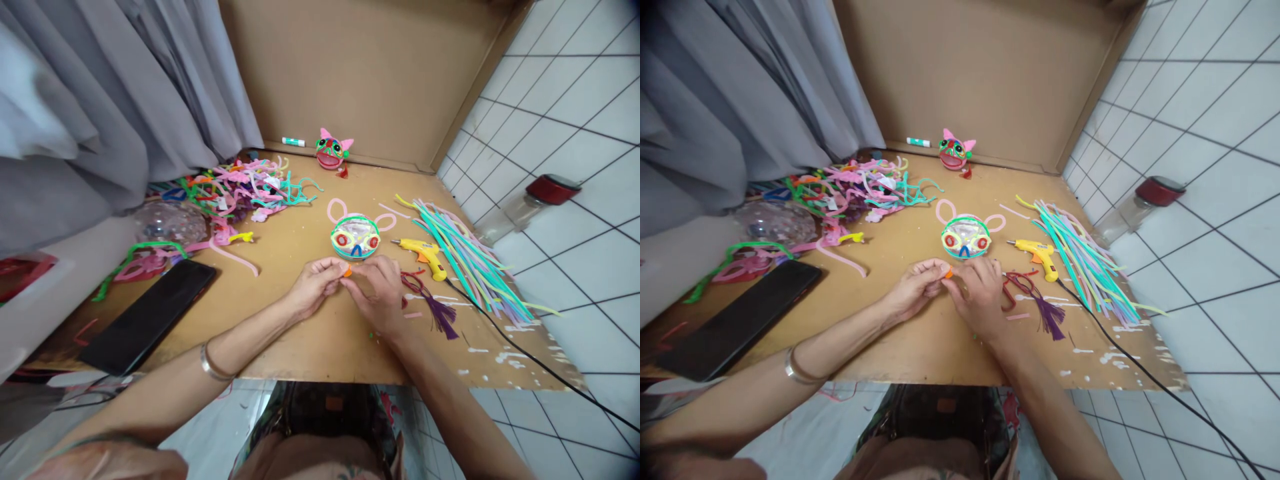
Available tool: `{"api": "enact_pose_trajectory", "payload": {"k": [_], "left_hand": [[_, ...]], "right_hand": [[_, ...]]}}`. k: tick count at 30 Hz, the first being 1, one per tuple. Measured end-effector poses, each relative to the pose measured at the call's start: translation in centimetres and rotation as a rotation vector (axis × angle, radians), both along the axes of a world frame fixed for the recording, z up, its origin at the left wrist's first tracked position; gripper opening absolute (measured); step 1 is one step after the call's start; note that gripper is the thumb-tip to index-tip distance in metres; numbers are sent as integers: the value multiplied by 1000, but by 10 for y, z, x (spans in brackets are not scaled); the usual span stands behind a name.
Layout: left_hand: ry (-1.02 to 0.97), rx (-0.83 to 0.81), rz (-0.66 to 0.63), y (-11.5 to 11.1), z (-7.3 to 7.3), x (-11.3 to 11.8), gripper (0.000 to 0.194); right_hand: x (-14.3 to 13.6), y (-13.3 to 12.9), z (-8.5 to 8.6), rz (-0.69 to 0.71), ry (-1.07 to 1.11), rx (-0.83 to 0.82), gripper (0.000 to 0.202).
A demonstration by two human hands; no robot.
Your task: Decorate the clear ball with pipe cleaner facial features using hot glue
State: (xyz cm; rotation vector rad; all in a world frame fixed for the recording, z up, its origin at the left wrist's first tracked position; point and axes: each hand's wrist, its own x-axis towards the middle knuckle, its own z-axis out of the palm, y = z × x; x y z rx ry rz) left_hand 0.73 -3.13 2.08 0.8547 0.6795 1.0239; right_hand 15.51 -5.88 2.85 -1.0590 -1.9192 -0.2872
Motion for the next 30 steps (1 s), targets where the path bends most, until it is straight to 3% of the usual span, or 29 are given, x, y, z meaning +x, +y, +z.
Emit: {"api": "enact_pose_trajectory", "payload": {"k": [17,30], "left_hand": [[132,98,121,-4,-2,5,35],[129,117,91,-5,-3,5,37]], "right_hand": [[3,2,-4,-5,-35,9,4],[0,1,-4,-41,-3,11,4]]}}
